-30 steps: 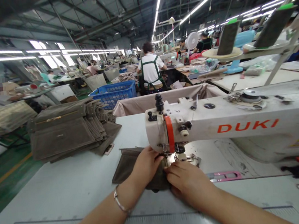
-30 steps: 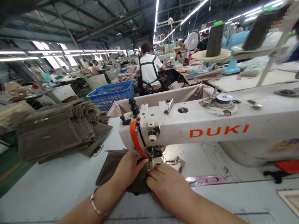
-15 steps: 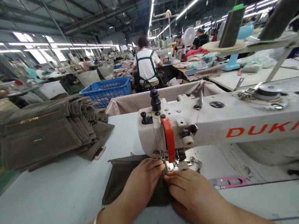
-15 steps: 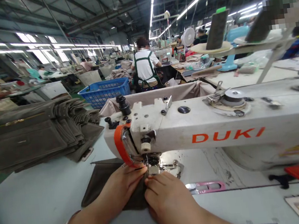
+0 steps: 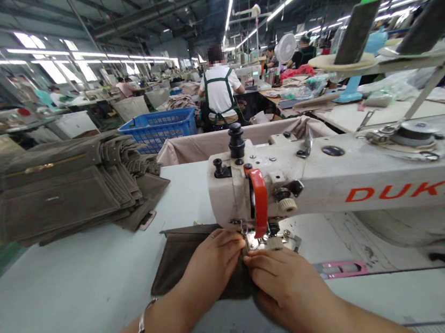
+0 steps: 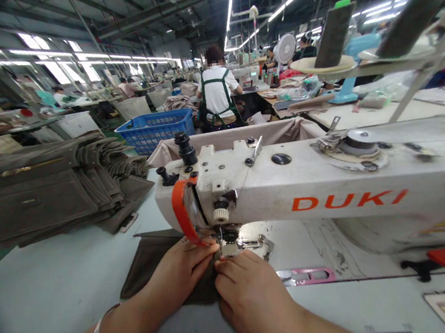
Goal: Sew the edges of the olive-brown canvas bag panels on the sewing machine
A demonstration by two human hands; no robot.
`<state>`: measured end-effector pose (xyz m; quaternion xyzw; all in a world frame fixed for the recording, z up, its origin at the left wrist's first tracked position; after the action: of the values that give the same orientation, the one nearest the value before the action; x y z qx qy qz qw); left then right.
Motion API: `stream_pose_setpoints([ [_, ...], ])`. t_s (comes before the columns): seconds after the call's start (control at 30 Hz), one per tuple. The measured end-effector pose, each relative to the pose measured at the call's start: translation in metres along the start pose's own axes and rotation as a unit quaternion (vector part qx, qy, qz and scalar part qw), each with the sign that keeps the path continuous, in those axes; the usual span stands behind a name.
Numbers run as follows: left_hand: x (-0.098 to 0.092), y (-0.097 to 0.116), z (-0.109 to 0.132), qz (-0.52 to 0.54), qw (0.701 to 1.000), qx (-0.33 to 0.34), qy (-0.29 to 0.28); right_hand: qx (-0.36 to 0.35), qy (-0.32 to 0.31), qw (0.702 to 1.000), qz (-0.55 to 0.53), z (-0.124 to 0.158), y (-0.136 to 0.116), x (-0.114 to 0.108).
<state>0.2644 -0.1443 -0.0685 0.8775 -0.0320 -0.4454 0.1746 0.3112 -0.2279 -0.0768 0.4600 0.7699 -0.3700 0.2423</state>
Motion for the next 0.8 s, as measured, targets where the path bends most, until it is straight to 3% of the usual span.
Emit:
stream_pose_setpoints([
  [0.1, -0.002, 0.002, 0.001, 0.003, 1.000, -0.005, -0.022, 0.025, -0.049, 0.998, -0.032, -0.004, 0.001, -0.009],
  [0.27, -0.005, 0.011, 0.020, -0.016, 0.991, -0.005, -0.131, 0.079, -0.195, 0.977, -0.039, 0.001, 0.018, -0.045],
  [0.37, -0.008, 0.023, 0.034, -0.021, 0.990, 0.018, -0.136, 0.128, -0.181, 0.975, 0.007, 0.005, 0.045, -0.051],
  [0.5, -0.011, 0.039, 0.037, -0.021, 0.995, 0.044, -0.086, 0.163, -0.072, 0.981, 0.081, 0.000, 0.069, -0.035],
  [0.6, -0.011, 0.044, 0.032, -0.057, 0.993, 0.073, -0.075, 0.118, -0.026, 0.989, 0.083, -0.004, 0.055, -0.026],
  [0.73, -0.027, 0.042, 0.022, -0.066, 0.994, 0.083, -0.009, -0.031, -0.052, 0.996, -0.064, -0.001, 0.000, -0.027],
  [0.8, -0.032, 0.042, 0.019, -0.047, 0.995, 0.087, 0.011, -0.053, -0.072, 0.990, -0.106, 0.002, -0.013, -0.028],
])
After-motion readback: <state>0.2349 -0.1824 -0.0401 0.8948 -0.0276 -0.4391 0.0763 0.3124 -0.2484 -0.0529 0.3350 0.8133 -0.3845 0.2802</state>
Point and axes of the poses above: each hand's wrist, its own z-axis away from the middle knuckle, its own x-axis out of the palm, y = z × x, the point moved 9 cm from there along -z, towards the middle knuckle, and after that the axes turned 10 degrees about y, right-handed, at the moved point
